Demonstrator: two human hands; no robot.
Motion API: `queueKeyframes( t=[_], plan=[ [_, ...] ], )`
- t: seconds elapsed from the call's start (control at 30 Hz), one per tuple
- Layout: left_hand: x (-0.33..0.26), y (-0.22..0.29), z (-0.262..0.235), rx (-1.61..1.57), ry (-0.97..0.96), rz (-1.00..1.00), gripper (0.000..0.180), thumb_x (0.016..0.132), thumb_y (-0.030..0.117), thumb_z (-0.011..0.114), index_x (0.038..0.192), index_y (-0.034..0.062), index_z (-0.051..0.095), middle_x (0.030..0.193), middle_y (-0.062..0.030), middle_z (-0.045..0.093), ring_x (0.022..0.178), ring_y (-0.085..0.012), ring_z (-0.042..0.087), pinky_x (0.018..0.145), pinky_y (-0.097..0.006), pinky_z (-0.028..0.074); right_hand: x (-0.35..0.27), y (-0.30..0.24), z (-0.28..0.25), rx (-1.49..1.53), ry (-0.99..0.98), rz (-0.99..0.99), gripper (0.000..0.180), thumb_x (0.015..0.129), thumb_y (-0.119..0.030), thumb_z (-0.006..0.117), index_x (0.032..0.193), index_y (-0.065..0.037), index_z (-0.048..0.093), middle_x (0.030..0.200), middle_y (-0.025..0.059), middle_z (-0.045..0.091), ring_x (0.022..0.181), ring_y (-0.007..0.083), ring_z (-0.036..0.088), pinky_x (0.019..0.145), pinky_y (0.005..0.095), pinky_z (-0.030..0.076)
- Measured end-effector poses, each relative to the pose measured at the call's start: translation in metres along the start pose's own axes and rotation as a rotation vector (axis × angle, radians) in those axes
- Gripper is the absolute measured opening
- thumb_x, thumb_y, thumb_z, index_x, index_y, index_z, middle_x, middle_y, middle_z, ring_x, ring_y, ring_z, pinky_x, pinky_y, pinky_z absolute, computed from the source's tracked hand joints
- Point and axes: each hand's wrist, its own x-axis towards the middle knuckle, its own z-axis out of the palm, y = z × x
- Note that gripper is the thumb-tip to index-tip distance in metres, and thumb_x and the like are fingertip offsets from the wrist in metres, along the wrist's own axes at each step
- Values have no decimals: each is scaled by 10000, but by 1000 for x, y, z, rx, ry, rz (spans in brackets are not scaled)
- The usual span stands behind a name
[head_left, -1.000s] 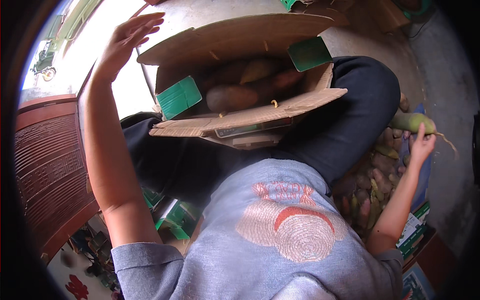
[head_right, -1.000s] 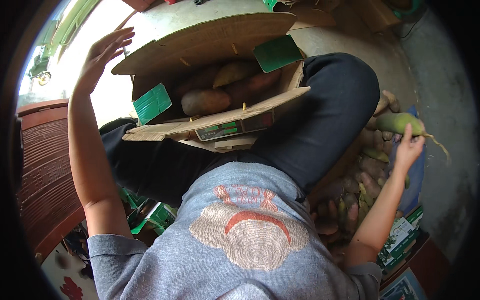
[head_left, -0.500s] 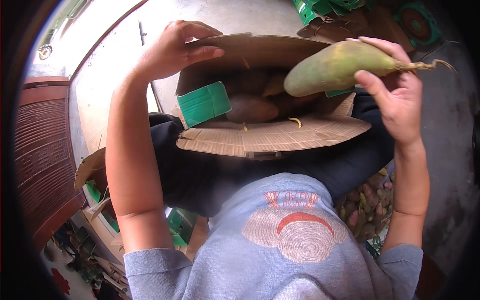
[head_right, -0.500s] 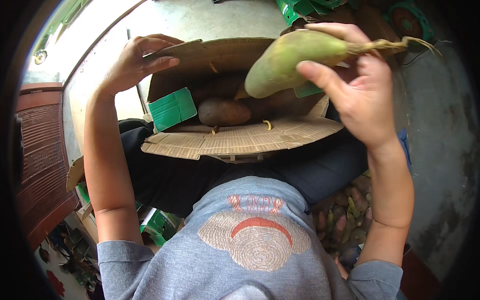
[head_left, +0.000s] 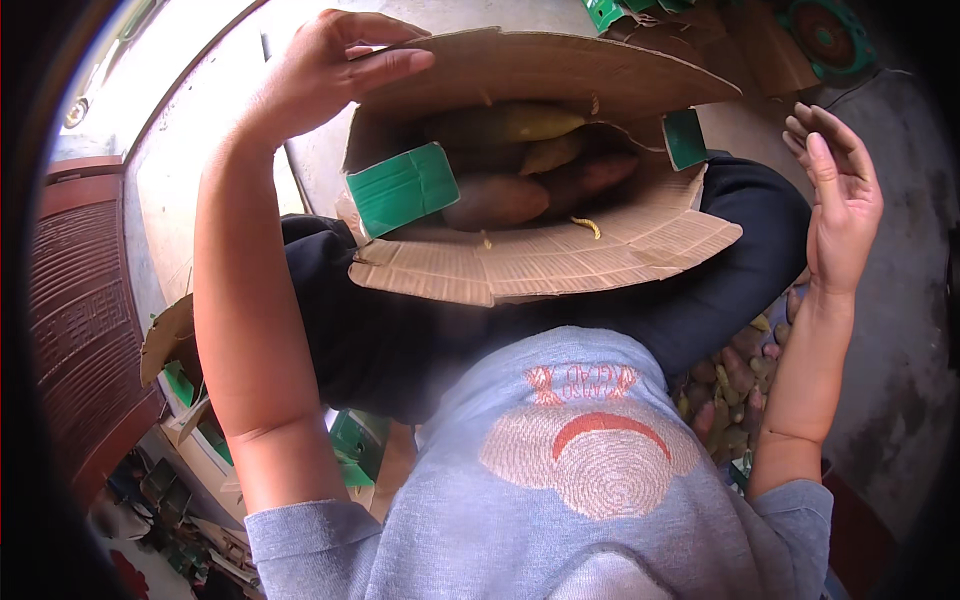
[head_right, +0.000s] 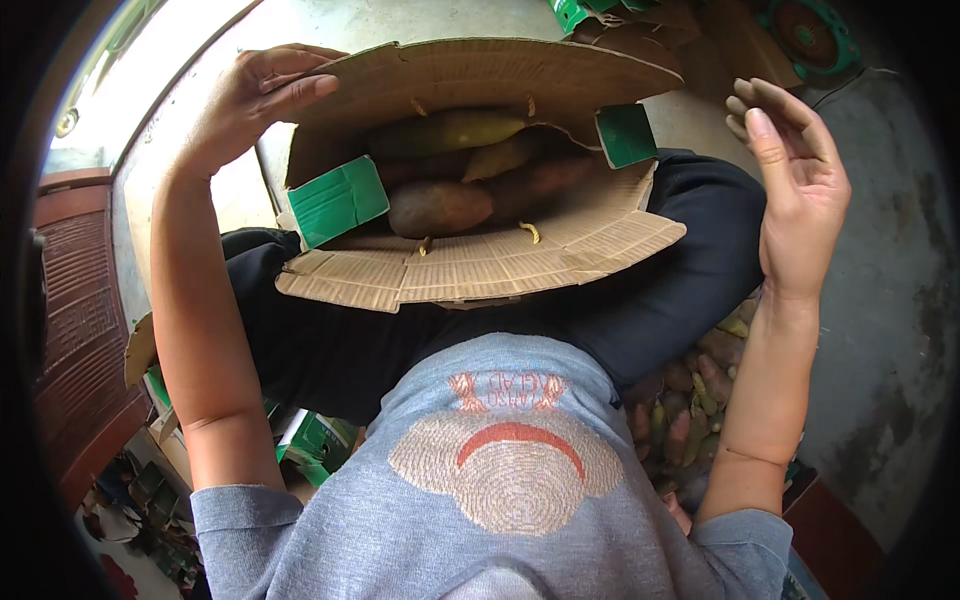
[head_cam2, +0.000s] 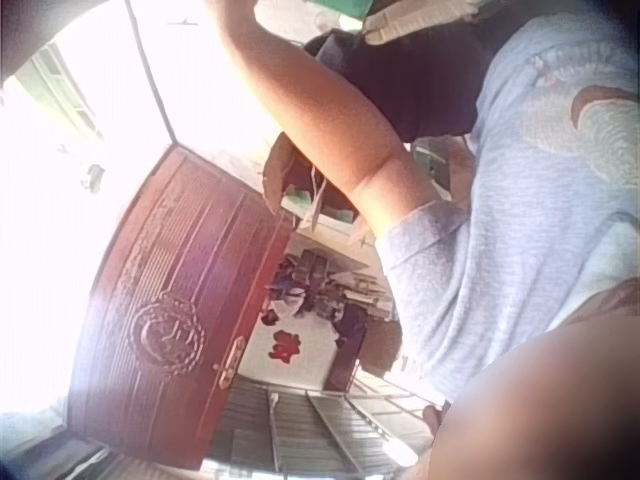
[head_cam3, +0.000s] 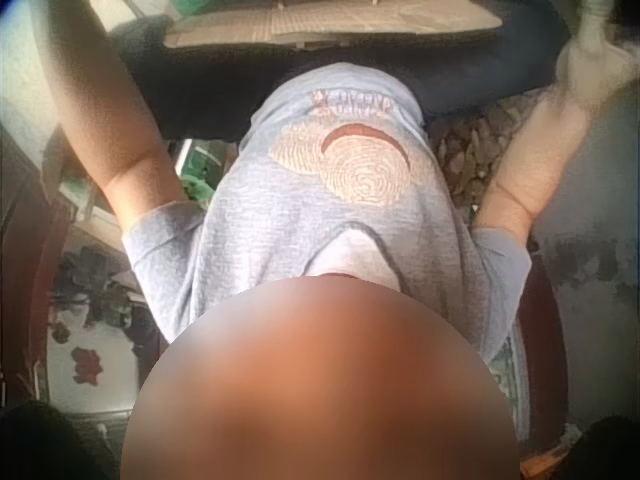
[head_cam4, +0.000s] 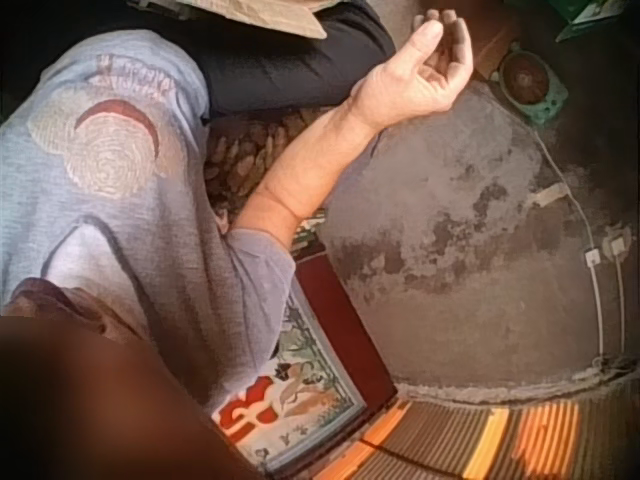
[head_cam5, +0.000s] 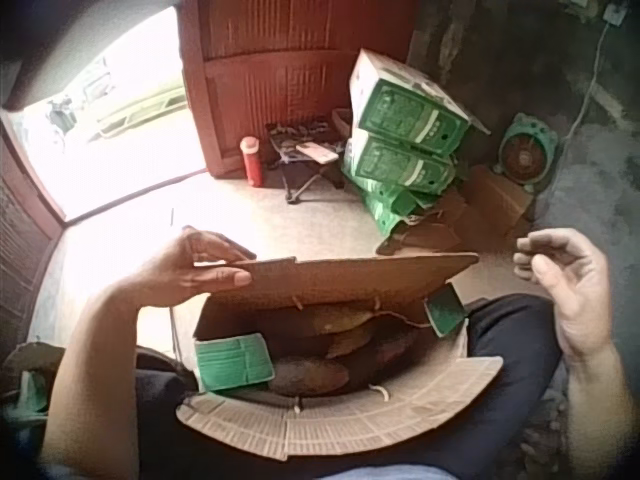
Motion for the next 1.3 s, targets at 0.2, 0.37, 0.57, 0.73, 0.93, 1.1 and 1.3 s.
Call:
queueKeyframes(
  t=[0.2,0.37,0.57,0.73,0.93,1.1,1.3],
  plan=[
    [8,-1,-6,-103,-9,71,548,1002,516,528,1229,42,682,1169,-86,708,1104,-180,642,995,-327,470,10,41,-71,461,332,199,278,969,-24,573,1222,93,557,1203,245,631,1146,325,622,1058,430,493],
    [1,10,-7,-311,183,-192,580,1034,484,468,1202,-41,649,1186,-173,674,1122,-256,633,995,-405,491,20,108,-110,937,580,282,321,965,37,504,1272,124,466,1257,288,547,1235,406,539,1104,511,458],
    [3,-25,-15,-302,214,-87,521,1050,472,425,1305,69,636,1297,-114,651,1264,-228,580,1106,-383,416,6,136,-125,1329,510,259,425,957,60,462,1364,119,354,1386,286,418,1282,422,483,1106,554,437],
    [9,-34,-17,-313,188,-90,510,1060,450,408,1333,71,612,1328,-124,630,1288,-242,563,1113,-406,414,3,133,-118,1366,516,201,367,954,59,464,1311,111,397,1340,265,444,1275,408,472,1118,552,414],
    [12,-23,-15,-237,180,-63,510,1049,456,442,1319,63,624,1325,-122,633,1283,-239,565,1106,-398,414,3,125,-111,1275,461,180,290,957,49,485,1234,122,442,1287,278,468,1237,389,496,1110,525,416],
    [7,-8,-11,-171,164,-81,470,1019,422,538,1287,51,646,1299,-121,648,1259,-233,579,1093,-397,420,3,116,-89,1066,439,209,242,951,7,543,1174,94,575,1172,253,612,1154,338,566,1089,450,444],
    [7,-8,-8,-160,167,-51,453,1018,413,546,1276,58,654,1265,-107,669,1232,-223,594,1082,-386,423,-5,87,-72,789,279,173,282,968,-42,551,1235,48,558,1195,204,627,1136,283,588,1054,408,452]
  ],
)
